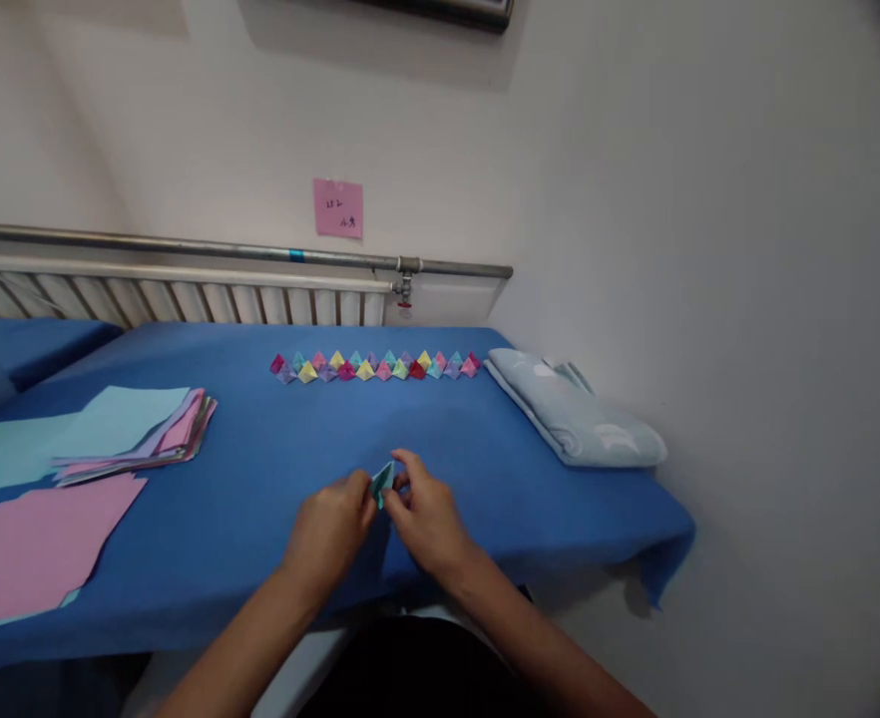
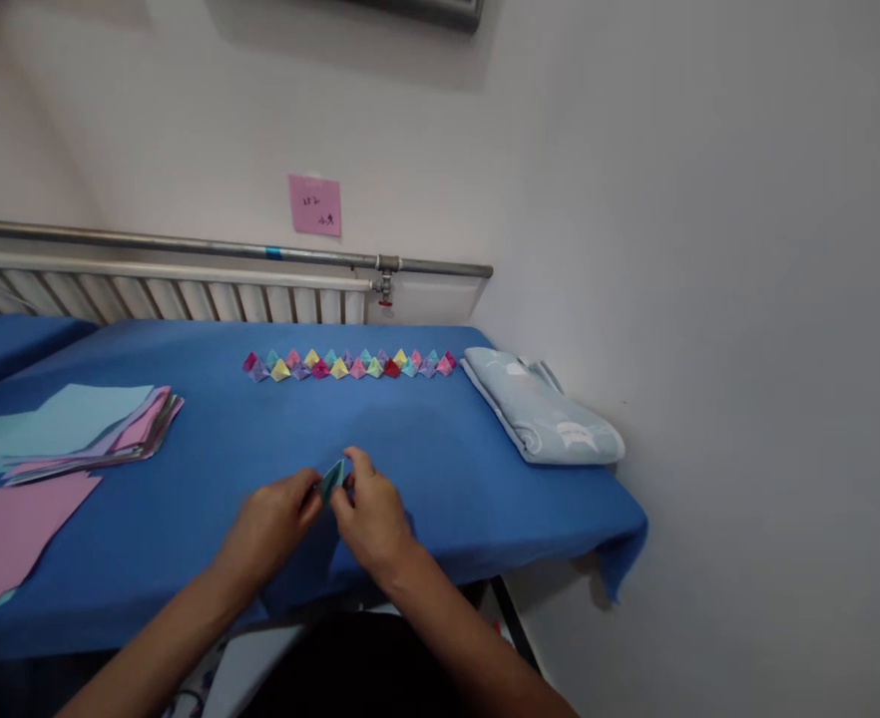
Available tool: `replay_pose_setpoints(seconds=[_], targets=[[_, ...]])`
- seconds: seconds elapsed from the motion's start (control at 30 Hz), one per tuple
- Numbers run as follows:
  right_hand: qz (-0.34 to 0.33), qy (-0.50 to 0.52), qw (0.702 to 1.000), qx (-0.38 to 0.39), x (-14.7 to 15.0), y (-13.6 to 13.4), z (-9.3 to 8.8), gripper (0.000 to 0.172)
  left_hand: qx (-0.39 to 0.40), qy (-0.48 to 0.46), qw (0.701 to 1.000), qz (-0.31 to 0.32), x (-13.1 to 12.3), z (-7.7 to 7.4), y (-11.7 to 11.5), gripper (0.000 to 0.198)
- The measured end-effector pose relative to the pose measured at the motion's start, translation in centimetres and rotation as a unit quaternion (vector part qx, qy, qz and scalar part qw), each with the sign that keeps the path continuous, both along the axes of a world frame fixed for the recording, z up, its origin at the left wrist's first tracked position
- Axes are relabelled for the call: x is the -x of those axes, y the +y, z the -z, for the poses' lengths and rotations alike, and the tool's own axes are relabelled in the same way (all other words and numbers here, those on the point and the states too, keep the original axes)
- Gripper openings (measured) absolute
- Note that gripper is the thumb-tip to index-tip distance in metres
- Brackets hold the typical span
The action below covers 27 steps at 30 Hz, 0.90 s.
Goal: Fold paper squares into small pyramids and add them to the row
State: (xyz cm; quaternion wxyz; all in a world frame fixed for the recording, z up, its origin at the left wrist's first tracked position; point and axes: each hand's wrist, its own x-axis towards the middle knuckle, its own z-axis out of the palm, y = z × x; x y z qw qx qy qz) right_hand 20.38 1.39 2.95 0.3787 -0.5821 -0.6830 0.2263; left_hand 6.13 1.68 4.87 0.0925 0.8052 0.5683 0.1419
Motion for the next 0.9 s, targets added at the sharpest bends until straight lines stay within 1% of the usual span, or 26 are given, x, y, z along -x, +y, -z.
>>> replay_pose_setpoints(seconds=[0.07,0.2,0.23,0.3,0.37,0.4,0.47,0.57,0.63,0.7,0.73,0.8,0.9], targets=[[0.011,0.002,1.000,-0.006,0.2,0.0,0.0,0.041,-0.054,-0.036,0.998,-0.026,-0.5,0.5,-0.5,0.019],[0.018,0.034,0.999,0.005,0.5,0.2,0.2,0.027,-0.134,-0.105,0.985,-0.034,-1.1,1.9,-1.0,0.017],[0.023,0.048,0.999,0.003,0.5,0.3,0.3,0.028,-0.148,-0.118,0.981,-0.036,-1.2,2.1,-1.1,0.018],[0.039,0.077,0.996,-0.008,0.4,0.4,0.3,0.038,-0.160,-0.148,0.975,-0.040,-1.4,2.3,-1.3,0.019],[0.050,0.102,0.993,-0.029,0.3,0.4,0.3,0.050,-0.150,-0.193,0.968,-0.051,-1.5,2.1,-1.3,0.020],[0.051,0.107,0.992,-0.047,0.2,0.4,0.3,0.052,-0.136,-0.220,0.964,-0.060,-1.5,2.0,-1.3,0.020],[0.046,0.099,0.989,-0.100,0.1,0.3,0.2,0.053,-0.094,-0.281,0.952,-0.082,-1.6,1.7,-1.2,0.019],[0.034,0.056,0.980,-0.189,-0.1,0.1,0.0,0.046,-0.013,-0.382,0.919,-0.100,-1.7,1.4,-0.8,0.023],[0.023,0.022,0.974,-0.226,-0.3,0.1,-0.1,0.038,0.034,-0.445,0.890,-0.095,-1.8,1.4,-0.5,0.026],[0.013,-0.015,0.969,-0.247,-0.5,0.2,-0.2,0.027,0.064,-0.483,0.868,-0.091,-1.9,1.4,-0.3,0.028],[0.011,-0.032,0.968,-0.250,-0.6,0.2,-0.3,0.022,0.069,-0.490,0.864,-0.093,-1.9,1.4,-0.3,0.028],[0.015,-0.060,0.968,-0.242,-0.7,0.1,-0.5,0.015,0.062,-0.480,0.869,-0.100,-2.0,1.4,-0.4,0.028],[0.006,-0.078,0.971,-0.227,-0.5,0.1,-0.7,0.016,0.021,-0.436,0.892,-0.113,-2.0,1.3,-0.6,0.025]])
